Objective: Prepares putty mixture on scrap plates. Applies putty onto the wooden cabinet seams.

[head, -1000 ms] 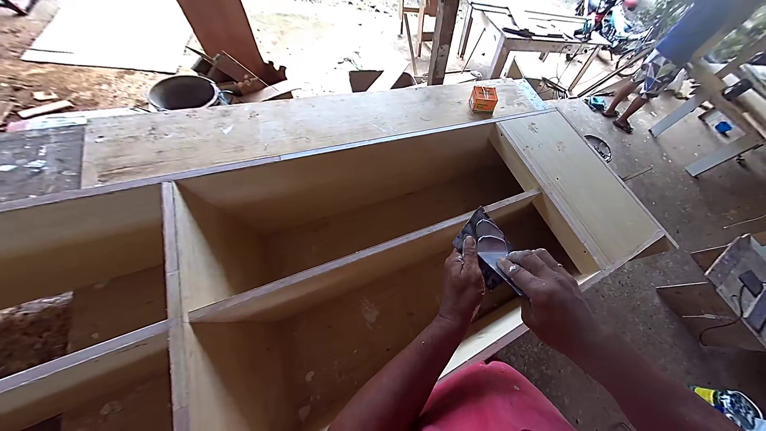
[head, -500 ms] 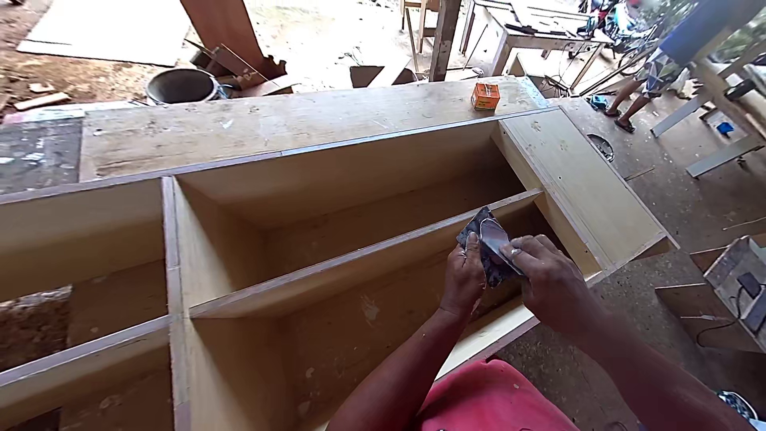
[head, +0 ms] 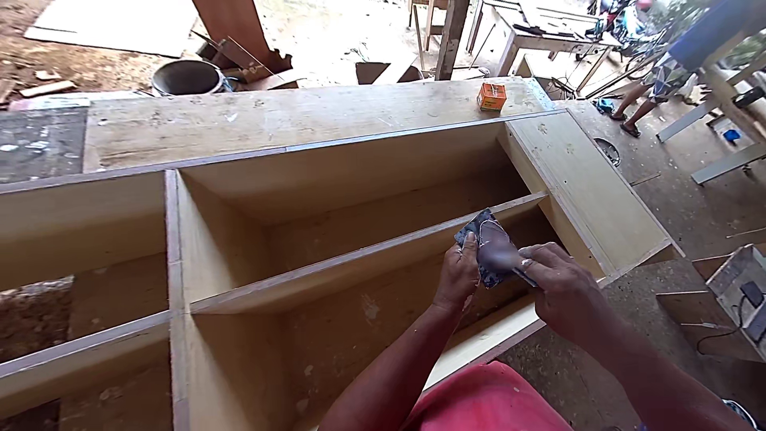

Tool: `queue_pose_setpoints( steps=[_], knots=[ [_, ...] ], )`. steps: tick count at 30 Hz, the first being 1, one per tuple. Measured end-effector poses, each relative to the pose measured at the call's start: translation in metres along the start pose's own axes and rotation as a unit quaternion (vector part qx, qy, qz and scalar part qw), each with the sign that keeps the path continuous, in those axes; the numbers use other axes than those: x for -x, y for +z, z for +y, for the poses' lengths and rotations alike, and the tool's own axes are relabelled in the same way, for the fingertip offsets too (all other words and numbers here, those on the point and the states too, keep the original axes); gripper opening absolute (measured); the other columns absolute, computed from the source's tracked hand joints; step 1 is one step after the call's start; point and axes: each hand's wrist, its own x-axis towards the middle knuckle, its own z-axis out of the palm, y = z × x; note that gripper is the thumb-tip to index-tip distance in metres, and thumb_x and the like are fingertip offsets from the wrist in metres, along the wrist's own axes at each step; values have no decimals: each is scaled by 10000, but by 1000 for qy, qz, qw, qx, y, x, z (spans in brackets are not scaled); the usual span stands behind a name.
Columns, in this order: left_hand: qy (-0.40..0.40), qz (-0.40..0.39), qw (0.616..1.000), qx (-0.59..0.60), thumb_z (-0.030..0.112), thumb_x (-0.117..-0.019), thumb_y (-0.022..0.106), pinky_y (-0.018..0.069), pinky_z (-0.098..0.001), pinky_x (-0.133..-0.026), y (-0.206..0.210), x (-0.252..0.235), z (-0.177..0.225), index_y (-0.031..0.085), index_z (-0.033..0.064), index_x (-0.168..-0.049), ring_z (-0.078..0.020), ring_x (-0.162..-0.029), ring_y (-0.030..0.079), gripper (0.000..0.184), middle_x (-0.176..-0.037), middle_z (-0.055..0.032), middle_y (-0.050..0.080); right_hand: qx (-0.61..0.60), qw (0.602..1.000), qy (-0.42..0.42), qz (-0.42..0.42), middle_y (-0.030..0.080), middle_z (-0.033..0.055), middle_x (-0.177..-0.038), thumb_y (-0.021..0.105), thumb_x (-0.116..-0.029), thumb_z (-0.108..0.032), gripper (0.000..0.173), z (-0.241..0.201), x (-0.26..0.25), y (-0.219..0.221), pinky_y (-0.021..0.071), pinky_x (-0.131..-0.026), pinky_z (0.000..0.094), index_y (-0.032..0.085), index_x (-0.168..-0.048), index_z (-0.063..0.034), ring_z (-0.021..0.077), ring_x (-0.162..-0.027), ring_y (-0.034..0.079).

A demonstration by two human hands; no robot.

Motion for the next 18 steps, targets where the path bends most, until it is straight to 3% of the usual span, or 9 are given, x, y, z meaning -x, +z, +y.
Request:
queue_pose_setpoints(
  steps=[2, 4, 8, 12, 15, 18],
  knots=[
    [-1, -3, 1000, 4, 322, -1121, 356, 598, -333, -766, 1, 2, 1, 653, 32, -1100, -151, -819, 701, 416, -885, -87, 702, 10, 1000, 5, 27, 706, 116, -1210, 549, -893, -10, 377, 1, -6, -3, 574, -868, 495, 746, -1200, -105, 313, -1109, 666],
    [-5, -14, 1000, 4, 335, -1120, 355, 601, -349, -788, 4, 5, 1, 655, 32, -1118, -166, -848, 706, 427, -914, -97, 710, 17, 1000, 10, -5, 685, 142, -1228, 587, -892, 12, 358, 1, -6, 1, 569, -878, 520, 732, -1205, -83, 344, -1134, 649],
    [1, -23, 1000, -3, 312, -1126, 338, 606, -354, -799, 4, 7, -5, 647, 10, -1118, -172, -859, 712, 432, -920, -107, 712, 23, 1000, 16, -2, 707, 111, -1141, 587, -874, 2, 338, -1, -15, 0, 586, -801, 493, 752, -1153, -95, 311, -1049, 675],
    [10, -17, 1000, -19, 320, -1124, 344, 598, -336, -785, 9, 9, -4, 662, 26, -1101, -158, -841, 705, 434, -905, -95, 709, 40, 999, 27, -15, 672, 176, -1196, 651, -866, 12, 356, -1, -16, 11, 575, -817, 532, 717, -1209, -52, 374, -1096, 644],
    [5, -7, 1000, -11, 323, -1125, 336, 600, -348, -797, 1, 4, -7, 656, 23, -1128, -165, -856, 708, 439, -920, -101, 711, 33, 999, 5, -7, 708, 106, -1183, 599, -856, 10, 364, -6, -2, 7, 584, -851, 471, 751, -1167, -101, 306, -1092, 669],
    [5, -2, 1000, -16, 359, -1121, 339, 599, -360, -783, -2, 5, -4, 656, 40, -1125, -169, -846, 703, 449, -918, -100, 706, 35, 999, -15, -23, 702, 116, -1235, 585, -848, 39, 429, -5, 8, 9, 561, -910, 499, 738, -1221, -109, 327, -1156, 653]
  ],
)
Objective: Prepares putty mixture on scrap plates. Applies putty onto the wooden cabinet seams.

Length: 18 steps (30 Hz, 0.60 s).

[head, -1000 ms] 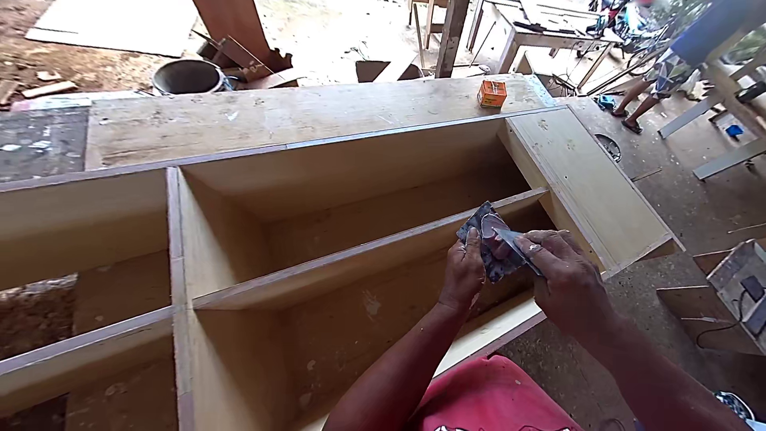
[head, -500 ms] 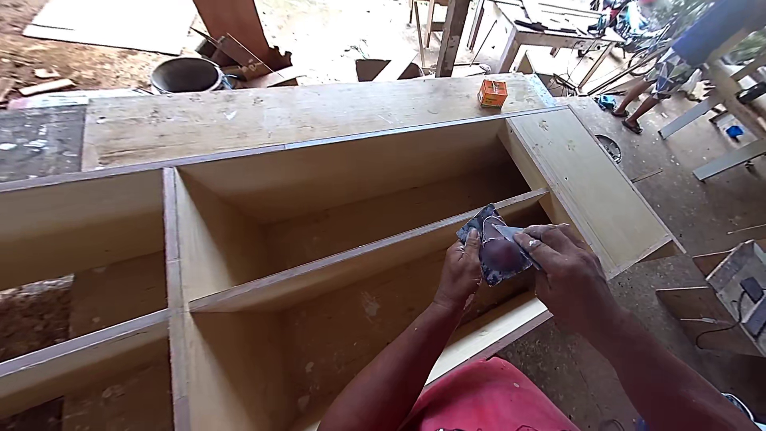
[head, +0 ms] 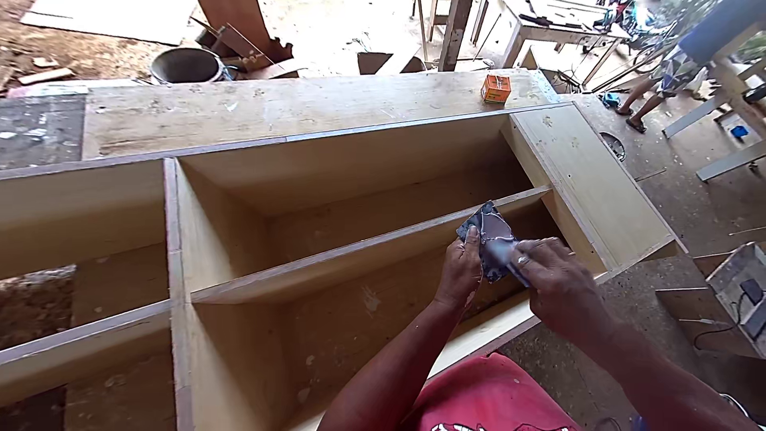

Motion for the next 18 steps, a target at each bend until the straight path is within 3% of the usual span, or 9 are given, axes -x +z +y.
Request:
queue_pose_setpoints(
  steps=[2, 5, 8, 10, 14, 18],
  knots=[
    [1, -1, 1000, -2, 362, -1120, 341, 597, -358, -778, -3, -2, 1, 659, 47, -1129, -168, -847, 704, 447, -923, -98, 710, -40, 999, -16, -11, 717, 71, -1204, 563, -875, 7, 408, 5, 3, -3, 564, -919, 471, 746, -1208, -142, 274, -1137, 663],
    [1, -12, 999, 53, 340, -1119, 354, 602, -354, -802, -8, -3, 2, 651, 40, -1151, -175, -870, 708, 423, -946, -105, 714, -199, 979, 9, 52, 696, 30, -1224, 510, -1026, -143, 306, 21, 2, -26, 553, -989, 386, 734, -1235, -154, 160, -1163, 639],
    [13, -47, 988, 150, 286, -1121, 352, 595, -372, -867, -7, 0, 9, 618, 28, -1210, -186, -932, 705, 381, -1006, -118, 707, -333, 932, 8, 145, 645, 45, -1323, 522, -1061, -176, 292, 36, -5, -25, 553, -1043, 358, 676, -1301, -117, 169, -1241, 617],
    [21, -64, 978, 195, 255, -1123, 320, 591, -389, -890, -4, 3, 14, 585, 17, -1225, -193, -953, 705, 371, -1019, -122, 702, -375, 909, 0, 183, 627, 29, -1363, 518, -1070, -222, 301, 40, -9, -7, 537, -1062, 374, 649, -1334, -158, 180, -1274, 598],
    [70, -79, 966, 235, 221, -1116, 314, 583, -393, -919, 5, 2, 18, 569, 6, -1211, -184, -966, 706, 346, -1021, -109, 704, -363, 907, -28, 210, 605, 31, -1417, 473, -1096, -289, 341, 33, -17, 14, 489, -1125, 376, 604, -1392, -183, 172, -1336, 560],
    [143, -71, 969, 188, 226, -1109, 375, 595, -391, -906, 10, 2, 17, 603, -14, -1154, -178, -938, 717, 335, -979, -104, 717, -245, 941, -22, 234, 623, 130, -1359, 460, -1096, -206, 345, 25, -20, 20, 492, -1107, 336, 600, -1371, -52, 171, -1298, 581]
  ],
)
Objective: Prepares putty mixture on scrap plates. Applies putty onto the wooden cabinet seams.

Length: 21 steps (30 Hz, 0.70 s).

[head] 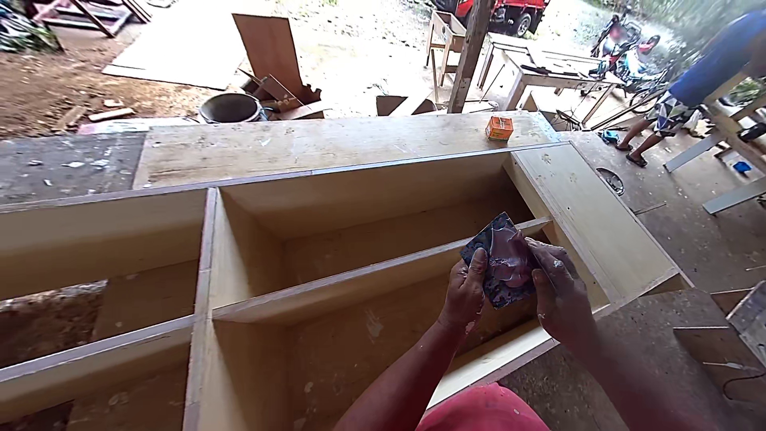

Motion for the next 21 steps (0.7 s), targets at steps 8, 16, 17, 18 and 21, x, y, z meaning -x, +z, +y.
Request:
queue_pose_setpoints(
  steps=[8, 16, 17, 18, 21],
  knots=[
    [-4, -65, 997, -30, 247, -1104, 407, 607, -380, -877, -13, 1, 4, 616, 5, -1147, -161, -909, 725, 323, -961, -74, 729, -58, 964, 157, -206, 720, -8, -1049, 482, -1070, -226, 306, -8, -12, -54, 561, -876, 174, 693, -1182, -34, -18, -957, 668],
    [-219, -175, 954, 108, 247, -1059, 470, 618, -324, -823, -8, -7, 18, 669, 93, -1087, -130, -879, 735, 254, -948, -56, 754, -523, 801, 223, -187, 767, -38, -1052, 702, -962, -199, 221, 39, -37, -119, 638, -772, 289, 747, -1175, -241, 71, -904, 735],
    [-242, -197, 943, 114, 260, -1053, 484, 618, -324, -820, -4, -9, 14, 674, 99, -1087, -132, -884, 735, 252, -956, -57, 754, -543, 786, 225, -191, 770, -26, -1026, 715, -952, -205, 214, 42, -40, -116, 641, -740, 284, 748, -1162, -232, 74, -867, 739],
    [-257, -221, 933, 122, 276, -1047, 505, 618, -325, -821, 1, -10, 8, 685, 103, -1089, -133, -889, 737, 253, -966, -59, 757, -559, 770, 234, -202, 770, -9, -1013, 724, -944, -204, 216, 45, -41, -113, 640, -726, 286, 740, -1158, -222, 84, -850, 741],
    [-279, -255, 915, 140, 299, -1030, 560, 617, -331, -828, 18, -15, -4, 682, 101, -1100, -142, -899, 737, 243, -982, -66, 755, -588, 722, 278, -238, 770, 39, -1003, 722, -939, -183, 200, 61, -27, -108, 641, -711, 314, 736, -1138, -180, 122, -836, 748]
  ],
)
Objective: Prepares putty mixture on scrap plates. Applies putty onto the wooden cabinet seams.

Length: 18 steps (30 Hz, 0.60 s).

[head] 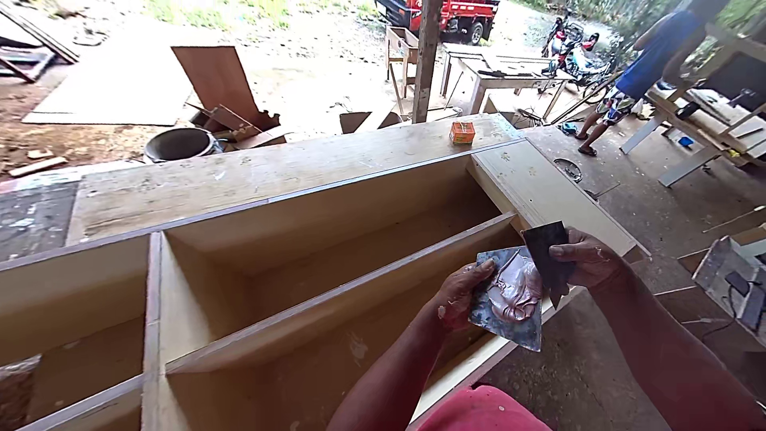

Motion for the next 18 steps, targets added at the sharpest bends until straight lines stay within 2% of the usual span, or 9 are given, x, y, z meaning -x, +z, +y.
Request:
queue_pose_setpoints(
  steps=[3, 5, 7, 10, 12, 14, 15, 16, 18],
  knots=[
    [-10, 18, 999, -32, 251, -1059, 472, 618, -328, -821, 3, -10, 4, 663, 91, -1090, -137, -882, 734, 251, -959, -61, 751, 27, 998, 24, 42, 771, 24, -1046, 720, -942, -166, 219, 10, 40, -17, 638, -799, 328, 740, -1160, -173, 119, -900, 745],
    [-14, 26, 998, -54, 272, -1054, 494, 620, -332, -815, 4, -14, 8, 670, 86, -1092, -142, -872, 734, 259, -951, -70, 749, 56, 986, 18, 154, 771, 39, -1050, 732, -919, -119, 225, 17, 73, -18, 631, -860, 364, 712, -1142, -138, 144, -937, 746],
    [-18, 24, 997, -76, 286, -1049, 516, 620, -321, -798, 15, -18, 11, 694, 92, -1074, -132, -849, 731, 265, -930, -67, 748, 44, 951, -48, 302, 770, 64, -1018, 711, -911, -98, 230, 28, 104, -2, 642, -826, 385, 686, -1139, -101, 168, -903, 752],
    [-24, 22, 994, -102, 279, -1055, 507, 617, -338, -825, 38, -25, -8, 671, 83, -1104, -141, -874, 729, 261, -942, -68, 743, 15, 817, -168, 551, 738, 109, -1016, 582, -988, -129, 248, 40, 133, 58, 651, -720, 437, 572, -1230, -79, 238, -849, 747],
    [-27, 47, 993, -106, 228, -1073, 420, 623, -360, -827, 56, -24, -32, 607, 48, -1147, -156, -889, 730, 270, -954, -78, 737, 41, 723, -226, 651, 716, 124, -1057, 496, -1045, -194, 300, 50, 141, 102, 661, -725, 469, 492, -1309, -50, 265, -876, 750],
    [-37, 80, 990, -105, 191, -1090, 346, 623, -346, -809, 74, -18, -60, 586, 34, -1162, -146, -873, 727, 296, -942, -68, 732, 141, 632, -285, 707, 739, 53, -995, 513, -1043, -209, 264, 69, 151, 140, 671, -743, 424, 566, -1225, -25, 201, -854, 757],
    [-49, 92, 989, -108, 193, -1099, 330, 623, -335, -798, 81, -13, -74, 588, 35, -1161, -139, -864, 725, 309, -933, -64, 730, 198, 588, -303, 723, 748, -10, -966, 547, -1034, -215, 222, 78, 159, 156, 671, -762, 381, 609, -1175, -55, 144, -852, 755],
    [-65, 91, 988, -106, 198, -1103, 319, 620, -330, -794, 86, -10, -87, 590, 35, -1163, -136, -860, 721, 322, -930, -64, 726, 231, 556, -318, 732, 748, -54, -973, 576, -1025, -211, 193, 84, 168, 171, 662, -804, 350, 623, -1164, -86, 103, -881, 747],
    [-100, 81, 986, -103, 204, -1106, 309, 618, -321, -772, 95, -1, -108, 595, 36, -1145, -135, -835, 717, 334, -908, -66, 720, 191, 525, -338, 757, 745, -25, -976, 616, -996, -188, 196, 86, 189, 198, 654, -820, 368, 621, -1161, -80, 120, -899, 743]
  ],
)
